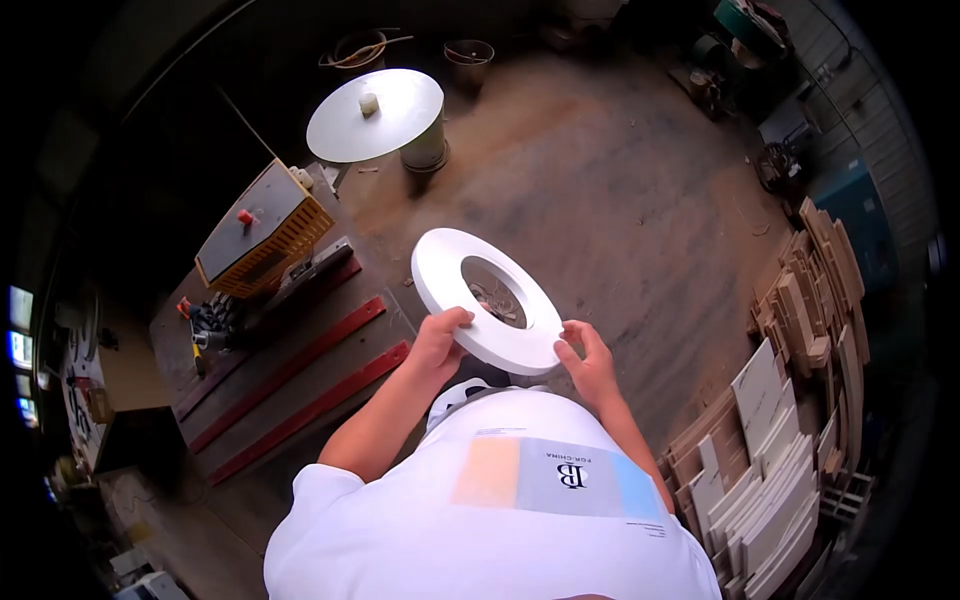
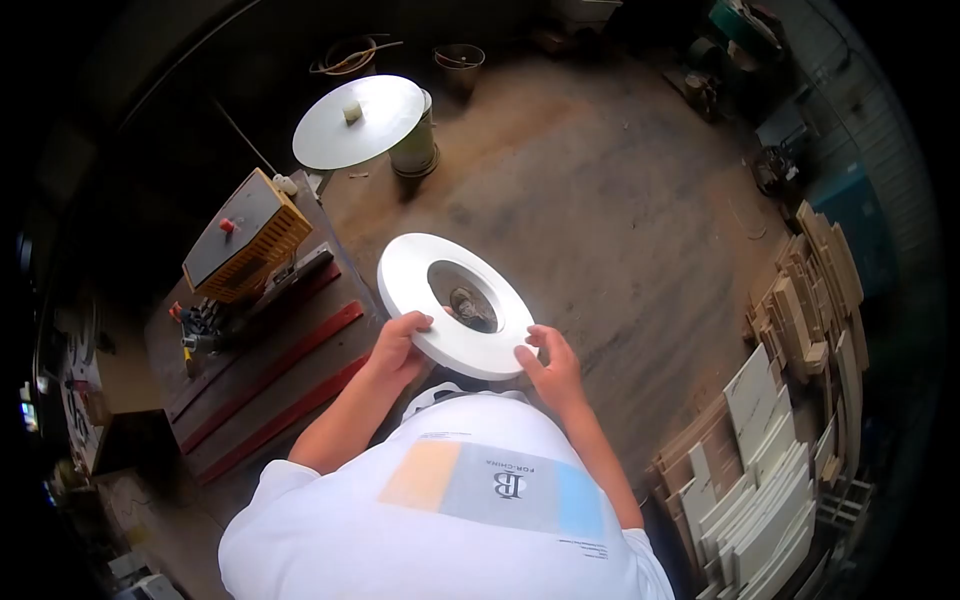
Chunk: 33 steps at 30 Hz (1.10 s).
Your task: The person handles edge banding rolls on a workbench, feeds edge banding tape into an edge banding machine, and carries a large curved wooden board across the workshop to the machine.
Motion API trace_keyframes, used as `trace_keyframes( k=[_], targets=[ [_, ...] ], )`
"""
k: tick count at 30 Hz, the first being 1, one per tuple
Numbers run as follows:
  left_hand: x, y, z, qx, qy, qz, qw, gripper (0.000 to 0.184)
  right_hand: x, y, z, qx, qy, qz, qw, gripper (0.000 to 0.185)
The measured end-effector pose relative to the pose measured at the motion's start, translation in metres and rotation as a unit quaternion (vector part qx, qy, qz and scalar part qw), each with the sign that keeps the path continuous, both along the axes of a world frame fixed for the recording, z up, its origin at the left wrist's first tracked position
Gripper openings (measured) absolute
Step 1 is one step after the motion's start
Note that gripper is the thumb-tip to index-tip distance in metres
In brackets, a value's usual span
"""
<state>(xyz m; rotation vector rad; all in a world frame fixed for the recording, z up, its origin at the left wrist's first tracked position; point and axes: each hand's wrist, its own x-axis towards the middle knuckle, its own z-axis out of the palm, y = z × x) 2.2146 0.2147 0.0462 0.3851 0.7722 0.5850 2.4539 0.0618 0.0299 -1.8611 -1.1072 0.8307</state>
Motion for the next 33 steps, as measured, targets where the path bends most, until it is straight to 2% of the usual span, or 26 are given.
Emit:
trace_keyframes(
  k=[3,7,10,15,17,19,23,24,25,26,27,29,30,33],
  targets=[
    [0.019,0.099,-0.019,0.052,-0.005,0.045,0.998,0.046,0.071,0.055,-0.03,-0.023,-0.044,-0.075,0.996,0.04],
    [0.045,0.233,-0.024,0.11,-0.028,0.161,0.981,0.045,0.163,0.097,-0.1,-0.158,-0.091,-0.176,0.967,0.036],
    [0.052,0.323,-0.019,0.107,-0.057,0.202,0.972,0.044,0.206,0.129,-0.122,-0.21,-0.017,-0.179,0.961,0.035],
    [0.057,0.465,-0.035,0.155,-0.096,0.308,0.934,0.047,0.24,0.211,-0.161,-0.246,-0.031,-0.151,0.957,0.033],
    [0.056,0.513,-0.05,0.171,-0.105,0.353,0.914,0.049,0.259,0.239,-0.204,-0.237,-0.019,-0.127,0.963,0.034],
    [0.046,0.561,-0.078,0.175,-0.128,0.346,0.913,0.059,0.265,0.289,-0.207,-0.261,-0.039,-0.023,0.964,0.035],
    [0.031,0.608,-0.144,0.143,-0.115,0.395,0.9,0.055,0.302,0.419,-0.237,-0.243,-0.014,0.171,0.955,0.034],
    [0.025,0.618,-0.155,0.129,-0.113,0.403,0.899,0.054,0.296,0.464,-0.225,-0.243,-0.053,0.185,0.951,0.032],
    [0.02,0.618,-0.167,0.109,-0.127,0.423,0.89,0.052,0.293,0.507,-0.208,-0.263,-0.041,0.176,0.948,0.031],
    [0.017,0.615,-0.186,0.064,-0.092,0.464,0.879,0.051,0.286,0.557,-0.196,-0.277,-0.028,0.167,0.946,0.031],
    [0.014,0.614,-0.203,0.019,-0.059,0.502,0.863,0.05,0.278,0.606,-0.193,-0.29,-0.015,0.156,0.944,0.03],
    [0.01,0.606,-0.216,-0.004,-0.007,0.51,0.86,0.051,0.279,0.687,-0.203,-0.277,-0.01,0.193,0.941,0.03],
    [0.01,0.603,-0.221,0.007,0.045,0.506,0.861,0.048,0.278,0.728,-0.206,-0.273,-0.031,0.236,0.932,0.029],
    [-0.011,0.601,-0.18,-0.08,0.239,0.285,0.925,0.048,0.236,0.844,-0.174,-0.228,-0.067,0.353,0.905,0.026]
  ],
)
